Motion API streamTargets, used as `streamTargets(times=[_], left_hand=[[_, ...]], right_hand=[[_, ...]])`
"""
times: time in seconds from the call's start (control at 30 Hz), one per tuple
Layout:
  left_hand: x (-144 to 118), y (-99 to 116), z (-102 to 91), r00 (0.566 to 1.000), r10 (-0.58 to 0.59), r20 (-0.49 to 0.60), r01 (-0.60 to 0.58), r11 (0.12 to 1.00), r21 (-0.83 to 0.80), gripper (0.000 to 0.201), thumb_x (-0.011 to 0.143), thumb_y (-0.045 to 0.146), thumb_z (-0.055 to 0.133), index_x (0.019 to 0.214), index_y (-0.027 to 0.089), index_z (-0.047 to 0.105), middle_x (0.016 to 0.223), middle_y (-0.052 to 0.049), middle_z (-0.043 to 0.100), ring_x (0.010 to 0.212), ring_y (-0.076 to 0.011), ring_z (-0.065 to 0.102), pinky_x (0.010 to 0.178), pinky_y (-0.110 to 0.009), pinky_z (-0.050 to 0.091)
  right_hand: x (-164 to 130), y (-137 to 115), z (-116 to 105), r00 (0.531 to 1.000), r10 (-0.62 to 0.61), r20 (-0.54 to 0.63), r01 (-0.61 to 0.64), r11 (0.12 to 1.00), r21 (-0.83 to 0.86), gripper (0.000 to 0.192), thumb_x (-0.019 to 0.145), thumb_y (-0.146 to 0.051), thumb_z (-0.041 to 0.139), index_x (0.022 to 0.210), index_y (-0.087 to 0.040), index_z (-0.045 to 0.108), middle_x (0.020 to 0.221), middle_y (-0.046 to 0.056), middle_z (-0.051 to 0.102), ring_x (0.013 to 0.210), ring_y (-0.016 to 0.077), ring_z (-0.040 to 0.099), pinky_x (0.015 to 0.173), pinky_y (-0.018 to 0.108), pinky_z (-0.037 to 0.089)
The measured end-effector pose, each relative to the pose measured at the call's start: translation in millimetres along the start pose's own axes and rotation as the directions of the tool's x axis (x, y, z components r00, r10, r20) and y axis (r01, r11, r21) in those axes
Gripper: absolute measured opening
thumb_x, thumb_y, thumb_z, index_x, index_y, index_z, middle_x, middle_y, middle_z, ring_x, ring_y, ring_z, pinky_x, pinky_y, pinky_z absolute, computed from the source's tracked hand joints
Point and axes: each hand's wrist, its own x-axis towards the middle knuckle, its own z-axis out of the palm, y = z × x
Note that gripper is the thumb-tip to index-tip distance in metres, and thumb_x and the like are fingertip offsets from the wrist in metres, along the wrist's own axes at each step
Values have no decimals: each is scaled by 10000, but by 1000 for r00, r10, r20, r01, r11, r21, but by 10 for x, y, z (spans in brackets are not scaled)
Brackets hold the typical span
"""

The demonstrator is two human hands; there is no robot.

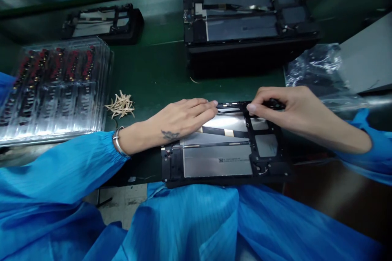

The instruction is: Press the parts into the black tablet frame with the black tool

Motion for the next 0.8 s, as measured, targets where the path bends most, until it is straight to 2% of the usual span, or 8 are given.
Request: streamTargets(times=[0.3, 0.43, 0.63, 0.8], left_hand=[[-26, -33, 3, 999, 23, 27, -24, 998, 51, 404, 1085, 99, 365, 1444, 61, 546, 1517, -193, 590, 1372, -277, 622, 1062, -399, 604], [-21, -41, 12, 999, 29, 36, -30, 999, 43, 410, 1099, 108, 348, 1442, 61, 568, 1523, -210, 575, 1378, -299, 619, 1066, -444, 601], [7, -6, 5, 997, 77, -21, -73, 987, 141, 396, 1073, 50, 366, 1390, 13, 600, 1463, -212, 628, 1288, -319, 680, 1005, -427, 626], [12, 0, -9, 995, 94, -25, -89, 980, 179, 380, 1078, 60, 382, 1379, 23, 611, 1455, -213, 635, 1292, -300, 679, 1028, -404, 608]], right_hand=[[54, 20, 30, 999, -1, 43, 9, 983, -184, 307, 909, -487, 570, 742, -233, 620, 803, 59, 686, 711, 228, 628, 648, 370, 387], [67, 1, 34, 998, 0, 63, 14, 978, -210, 324, 911, -495, 536, 743, -229, 613, 814, 64, 679, 721, 233, 622, 670, 379, 400], [62, -9, 25, 997, -5, 76, 23, 971, -239, 314, 914, -478, 526, 747, -228, 618, 812, 75, 674, 722, 243, 620, 675, 382, 403], [66, -11, 45, 996, -19, 86, 42, 962, -270, 310, 928, -463, 511, 753, -228, 611, 827, 78, 679, 723, 244, 617, 666, 381, 393]])
